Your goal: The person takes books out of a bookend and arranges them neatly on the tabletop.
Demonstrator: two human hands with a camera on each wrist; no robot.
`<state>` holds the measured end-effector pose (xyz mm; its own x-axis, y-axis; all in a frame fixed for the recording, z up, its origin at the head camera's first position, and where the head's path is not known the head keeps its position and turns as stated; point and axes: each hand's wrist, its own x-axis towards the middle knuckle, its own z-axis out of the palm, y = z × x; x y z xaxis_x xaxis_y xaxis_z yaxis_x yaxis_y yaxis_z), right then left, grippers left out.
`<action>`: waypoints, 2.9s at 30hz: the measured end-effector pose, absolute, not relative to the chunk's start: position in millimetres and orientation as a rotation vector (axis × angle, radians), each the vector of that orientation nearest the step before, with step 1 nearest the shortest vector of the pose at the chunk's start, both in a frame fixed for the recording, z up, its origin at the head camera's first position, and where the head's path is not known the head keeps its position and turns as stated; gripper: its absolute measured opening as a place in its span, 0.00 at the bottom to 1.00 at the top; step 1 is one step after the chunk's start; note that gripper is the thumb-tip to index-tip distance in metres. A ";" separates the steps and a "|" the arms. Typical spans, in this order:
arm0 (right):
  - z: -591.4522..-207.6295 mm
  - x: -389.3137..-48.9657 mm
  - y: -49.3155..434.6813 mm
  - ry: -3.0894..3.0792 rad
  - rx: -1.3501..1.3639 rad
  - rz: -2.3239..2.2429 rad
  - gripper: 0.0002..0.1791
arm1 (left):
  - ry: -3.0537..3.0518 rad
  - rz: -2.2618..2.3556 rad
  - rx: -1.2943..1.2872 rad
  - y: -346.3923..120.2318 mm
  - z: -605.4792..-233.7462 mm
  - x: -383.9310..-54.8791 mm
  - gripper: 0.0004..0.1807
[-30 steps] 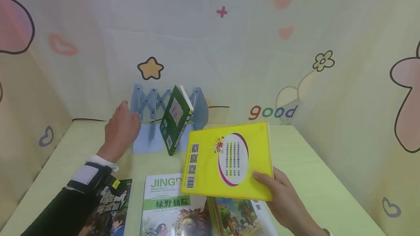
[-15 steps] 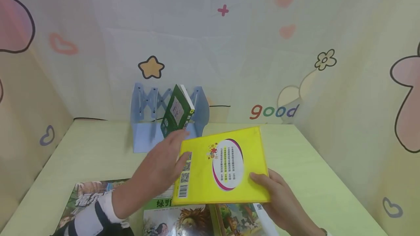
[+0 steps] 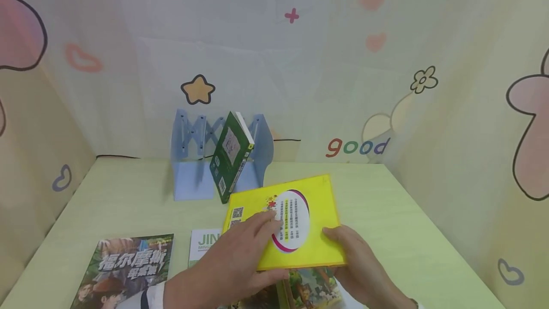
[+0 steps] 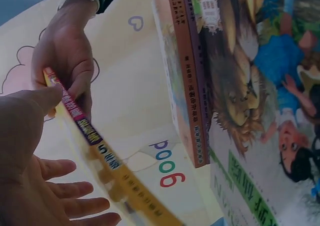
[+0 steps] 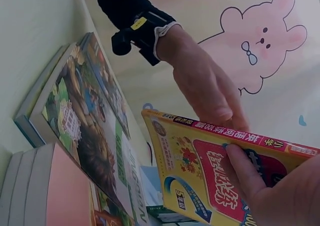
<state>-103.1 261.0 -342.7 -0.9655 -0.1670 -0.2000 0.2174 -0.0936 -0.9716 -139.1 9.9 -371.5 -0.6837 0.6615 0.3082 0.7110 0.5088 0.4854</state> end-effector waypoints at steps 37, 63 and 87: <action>-317.2 -118.9 237.6 1.648 -0.450 -2.178 0.31 | -2.399 -0.904 -1.070 -0.1 -368.5 -148.4 0.42; -312.7 -156.4 259.9 2.111 -0.419 -2.163 0.34 | -2.507 -1.925 -0.501 -42.5 -324.4 -153.7 0.23; -312.2 -263.5 248.2 2.555 -0.258 -1.813 0.37 | -2.413 -2.365 -0.060 -87.1 -350.5 -150.7 0.45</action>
